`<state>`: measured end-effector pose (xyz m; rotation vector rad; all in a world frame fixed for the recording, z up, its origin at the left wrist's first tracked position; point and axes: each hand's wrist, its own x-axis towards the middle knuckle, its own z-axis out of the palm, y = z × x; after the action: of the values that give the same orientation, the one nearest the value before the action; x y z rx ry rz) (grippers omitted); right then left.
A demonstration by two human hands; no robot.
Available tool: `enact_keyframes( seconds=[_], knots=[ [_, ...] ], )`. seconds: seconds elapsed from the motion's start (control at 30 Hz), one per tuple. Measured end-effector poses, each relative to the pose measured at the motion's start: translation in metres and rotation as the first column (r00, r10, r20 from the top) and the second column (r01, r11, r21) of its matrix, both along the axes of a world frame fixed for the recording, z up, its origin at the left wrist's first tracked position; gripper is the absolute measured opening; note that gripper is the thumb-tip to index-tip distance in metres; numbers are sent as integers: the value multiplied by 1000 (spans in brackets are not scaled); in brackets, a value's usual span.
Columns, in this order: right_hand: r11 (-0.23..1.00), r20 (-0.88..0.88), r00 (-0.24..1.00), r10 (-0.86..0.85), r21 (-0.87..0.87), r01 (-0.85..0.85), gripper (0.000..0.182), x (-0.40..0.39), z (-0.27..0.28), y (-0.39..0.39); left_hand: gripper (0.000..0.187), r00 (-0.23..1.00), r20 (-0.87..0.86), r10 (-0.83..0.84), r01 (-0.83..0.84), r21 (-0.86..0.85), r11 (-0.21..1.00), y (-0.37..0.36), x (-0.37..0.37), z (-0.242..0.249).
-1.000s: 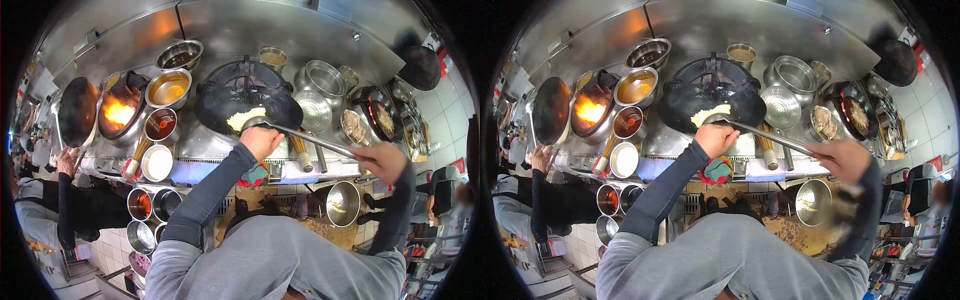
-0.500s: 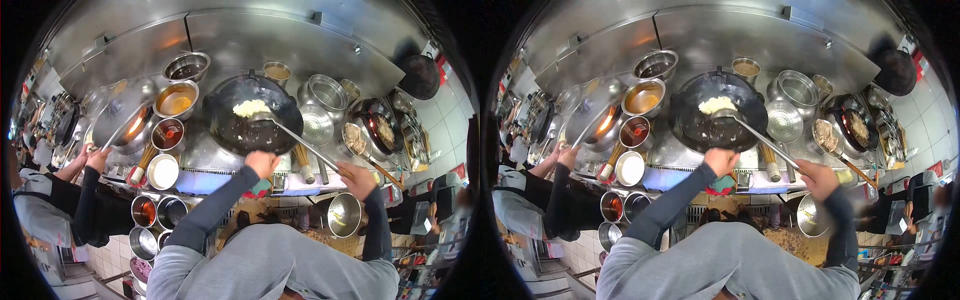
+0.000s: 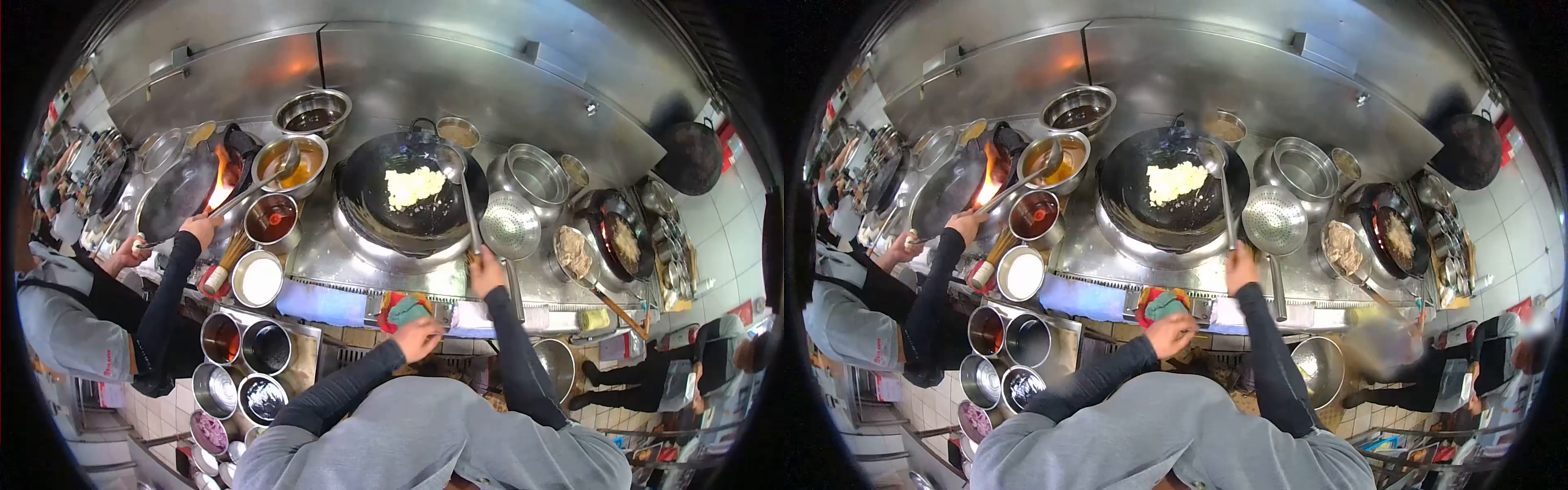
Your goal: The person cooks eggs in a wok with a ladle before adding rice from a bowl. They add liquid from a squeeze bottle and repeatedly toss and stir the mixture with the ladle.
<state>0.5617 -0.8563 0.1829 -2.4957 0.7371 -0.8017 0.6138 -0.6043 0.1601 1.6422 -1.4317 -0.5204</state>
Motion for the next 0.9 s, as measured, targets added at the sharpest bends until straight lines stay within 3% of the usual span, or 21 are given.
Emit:
enact_keyframes(
  seconds=[0.03, 0.07, 0.1, 0.13, 0.17, 0.23, 0.27, 0.33, 0.37, 0.4, 0.43, 0.47, 0.5, 0.57, 0.6, 0.67, 0.73, 0.77, 0.83, 0.9],
  knots=[
    [985, 40, 999, -28, -171, 34, 54, 14, -22, 13, 20, 996, -87, -37, 44, 86, 995, 12, -7, -31],
    [915, -50, 999, -5, 403, 25, 53, 20, -2, 31, 20, 998, -56, -3, 10, 118, 993, 26, -11, -46],
    [540, -115, 991, 62, 839, 64, 53, 26, 23, 41, 20, 999, -25, 30, -26, 150, 988, 39, -13, -58],
    [308, 2, 998, 65, 951, -22, 51, 25, 26, 25, 20, 986, -134, 94, -48, 314, 948, 52, -13, -71],
    [282, 18, 993, 115, 958, -51, 56, 20, 46, 19, 21, 957, -230, 176, -48, 473, 880, 66, -12, -83],
    [707, -92, 937, 337, 681, -187, 58, 4, 64, 19, 22, 952, -186, 245, -114, 526, 843, 92, -7, -102],
    [783, -68, 926, 371, 559, -273, 56, -9, 67, 23, 24, 945, -135, 297, -171, 570, 804, 104, -8, -111],
    [510, -52, 946, 319, 851, -125, 54, -25, 127, 54, 24, 907, -180, 381, -210, 589, 780, 120, -7, -120],
    [506, -56, 943, 328, 853, -125, 54, -27, 123, 51, 25, 869, -221, 443, -232, 608, 759, 126, -10, -125],
    [169, 77, 964, 254, 978, -123, 55, -28, 117, 43, 23, 889, -176, 424, -225, 638, 736, 128, -12, -130],
    [-187, 170, 977, 130, 972, -144, 56, -29, 108, 35, 23, 888, -177, 424, -225, 637, 738, 127, -12, -132],
    [-265, 166, 976, 139, 956, -125, 56, -20, 82, 21, 22, 880, -188, 437, -221, 651, 726, 124, -15, -134],
    [-381, 142, 989, 38, 917, -117, 56, -9, 64, 16, 22, 872, -198, 447, -216, 664, 716, 120, -16, -136],
    [-98, 82, 989, 123, 993, -70, 54, 19, 57, 16, 23, 892, -199, 407, -179, 671, 720, 108, -18, -156],
    [-93, 78, 990, 117, 993, -67, 54, 16, 61, 14, 24, 907, -197, 372, -145, 683, 716, 102, -20, -164],
    [401, -8, 965, 263, 910, -102, 53, 11, 85, 15, 27, 942, -156, 296, -113, 684, 721, 85, -27, -170],
    [284, 88, 962, 259, 945, -163, 51, -27, 99, 19, 29, 983, -74, 165, -64, 712, 700, 62, -32, -173],
    [68, 105, 980, 169, 991, -118, 49, -46, 115, 25, 29, 983, -78, 169, -66, 704, 707, 48, -36, -178],
    [-337, 185, 982, 25, 927, -166, 47, -64, 100, 9, 29, 989, -128, -72, 142, 694, 706, 20, -46, -174],
    [-319, 148, 989, 6, 938, -138, 46, -53, 84, -10, 33, 982, -144, -125, 190, 728, 659, -2, -58, -164]
  ],
)
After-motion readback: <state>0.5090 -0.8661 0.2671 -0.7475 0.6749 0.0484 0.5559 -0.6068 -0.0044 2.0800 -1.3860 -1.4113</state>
